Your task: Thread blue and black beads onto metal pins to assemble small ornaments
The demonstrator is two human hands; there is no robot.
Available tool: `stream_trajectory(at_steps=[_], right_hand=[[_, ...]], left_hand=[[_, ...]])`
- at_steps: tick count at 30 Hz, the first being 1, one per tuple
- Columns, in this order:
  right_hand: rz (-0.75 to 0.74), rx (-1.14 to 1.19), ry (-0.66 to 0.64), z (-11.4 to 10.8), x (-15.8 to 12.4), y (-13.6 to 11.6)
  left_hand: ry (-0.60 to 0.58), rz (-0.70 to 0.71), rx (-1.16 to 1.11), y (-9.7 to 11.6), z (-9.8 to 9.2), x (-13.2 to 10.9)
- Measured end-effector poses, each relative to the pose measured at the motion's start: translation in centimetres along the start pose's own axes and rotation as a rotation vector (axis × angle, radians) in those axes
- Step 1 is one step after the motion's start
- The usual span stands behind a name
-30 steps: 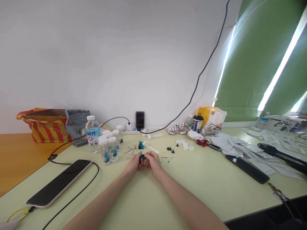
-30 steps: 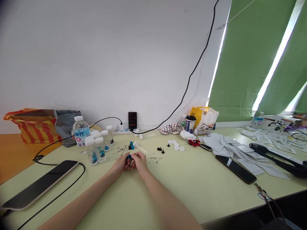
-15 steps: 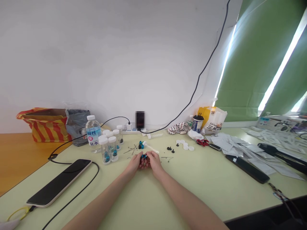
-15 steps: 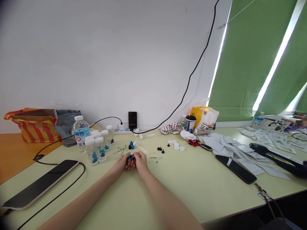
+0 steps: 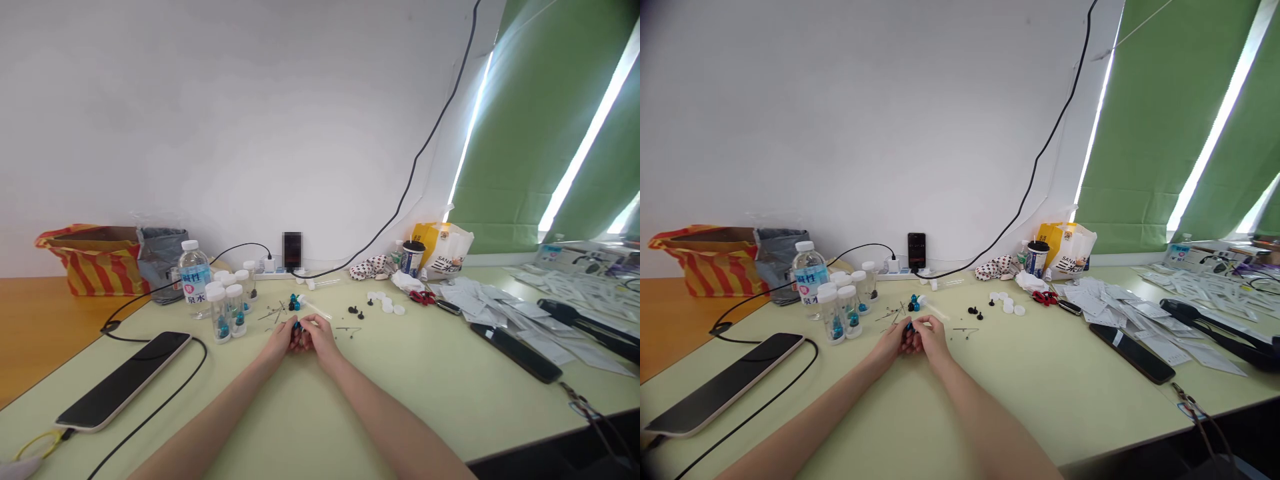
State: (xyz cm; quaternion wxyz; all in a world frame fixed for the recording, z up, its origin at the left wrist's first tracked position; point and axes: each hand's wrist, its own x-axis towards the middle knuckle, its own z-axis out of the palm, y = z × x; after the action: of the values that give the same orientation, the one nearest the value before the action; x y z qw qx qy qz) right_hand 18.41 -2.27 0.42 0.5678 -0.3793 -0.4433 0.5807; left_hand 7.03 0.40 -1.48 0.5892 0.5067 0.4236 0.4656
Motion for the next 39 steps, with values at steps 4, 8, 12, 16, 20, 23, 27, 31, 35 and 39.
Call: stream_trajectory(at_steps=[4,8,12,16,20,23,27,31,35,39], right_hand=[[0.001,0.000,0.001,0.12,0.01,0.03],[-0.008,0.008,-0.002,0.21,-0.09,-0.05],[-0.006,0.005,-0.021,0.11,-0.09,-0.02],[-0.011,0.002,-0.028,-0.07,0.08,0.23],[-0.010,0.000,-0.030,-0.08,0.23,0.42],[-0.013,-0.004,-0.026,0.02,0.29,0.47],[-0.013,-0.012,-0.017,0.16,0.36,0.49],[-0.006,-0.018,-0.010,0.14,0.50,0.61],[0.000,-0.017,0.002,0.05,0.60,0.78],[-0.005,-0.009,0.023,0.07,0.46,0.71]], left_hand=[[0.011,-0.009,-0.003,-0.10,-0.05,0.09],[0.024,-0.013,-0.005,-0.12,-0.08,0.05],[0.032,-0.018,-0.011,-0.10,-0.07,0.04],[0.031,-0.023,-0.017,-0.09,-0.07,0.13],[0.042,-0.031,-0.018,-0.11,-0.10,0.23],[0.049,-0.034,-0.017,-0.08,-0.13,0.22],[0.053,-0.039,-0.015,0.01,-0.13,0.13],[0.047,-0.034,-0.014,0.16,-0.06,-0.03],[0.033,-0.028,-0.009,0.29,0.04,-0.18],[0.034,-0.029,-0.006,0.36,0.09,-0.20]])
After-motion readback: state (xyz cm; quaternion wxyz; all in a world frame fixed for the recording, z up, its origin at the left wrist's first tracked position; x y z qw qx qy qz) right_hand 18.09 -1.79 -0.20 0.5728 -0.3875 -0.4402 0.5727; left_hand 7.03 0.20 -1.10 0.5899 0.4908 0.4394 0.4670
